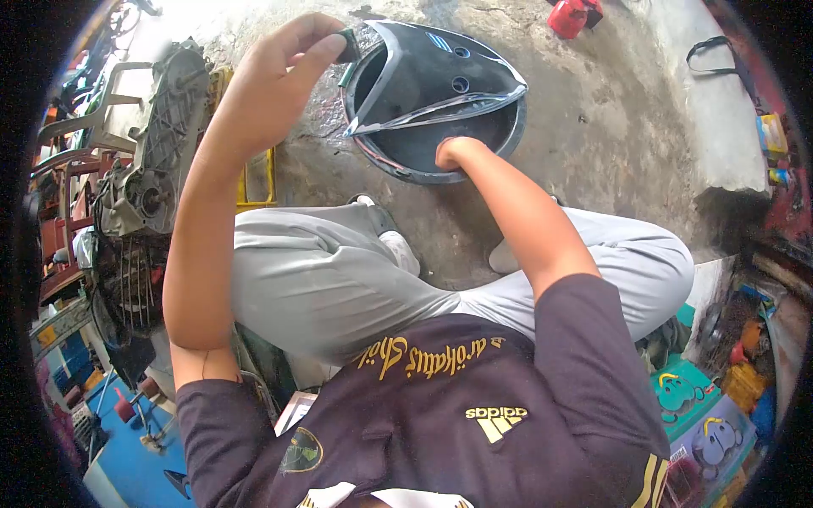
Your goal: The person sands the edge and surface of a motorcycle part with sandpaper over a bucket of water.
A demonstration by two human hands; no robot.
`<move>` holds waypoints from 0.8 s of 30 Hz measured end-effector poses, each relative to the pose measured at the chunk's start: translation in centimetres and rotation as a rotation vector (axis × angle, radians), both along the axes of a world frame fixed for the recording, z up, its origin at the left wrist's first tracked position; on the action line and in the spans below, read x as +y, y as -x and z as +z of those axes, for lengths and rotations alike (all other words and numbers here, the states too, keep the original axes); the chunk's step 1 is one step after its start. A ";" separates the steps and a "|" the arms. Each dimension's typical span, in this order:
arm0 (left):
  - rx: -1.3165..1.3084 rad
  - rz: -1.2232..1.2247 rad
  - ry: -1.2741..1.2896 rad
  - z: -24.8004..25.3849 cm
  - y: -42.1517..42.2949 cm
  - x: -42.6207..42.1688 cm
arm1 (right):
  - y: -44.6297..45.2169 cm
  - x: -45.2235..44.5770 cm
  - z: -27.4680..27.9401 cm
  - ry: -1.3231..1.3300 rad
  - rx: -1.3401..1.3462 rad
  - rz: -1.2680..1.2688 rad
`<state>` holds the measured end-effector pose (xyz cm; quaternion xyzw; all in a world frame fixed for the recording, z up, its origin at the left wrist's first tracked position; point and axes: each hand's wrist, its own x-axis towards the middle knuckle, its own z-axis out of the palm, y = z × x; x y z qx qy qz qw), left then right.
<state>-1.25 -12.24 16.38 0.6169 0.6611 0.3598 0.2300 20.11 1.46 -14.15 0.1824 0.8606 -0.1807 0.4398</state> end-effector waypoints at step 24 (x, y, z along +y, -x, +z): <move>0.010 -0.031 0.141 -2.5 0.3 1.6 | -2.1 -1.5 7.0 1.157 0.378 -1.343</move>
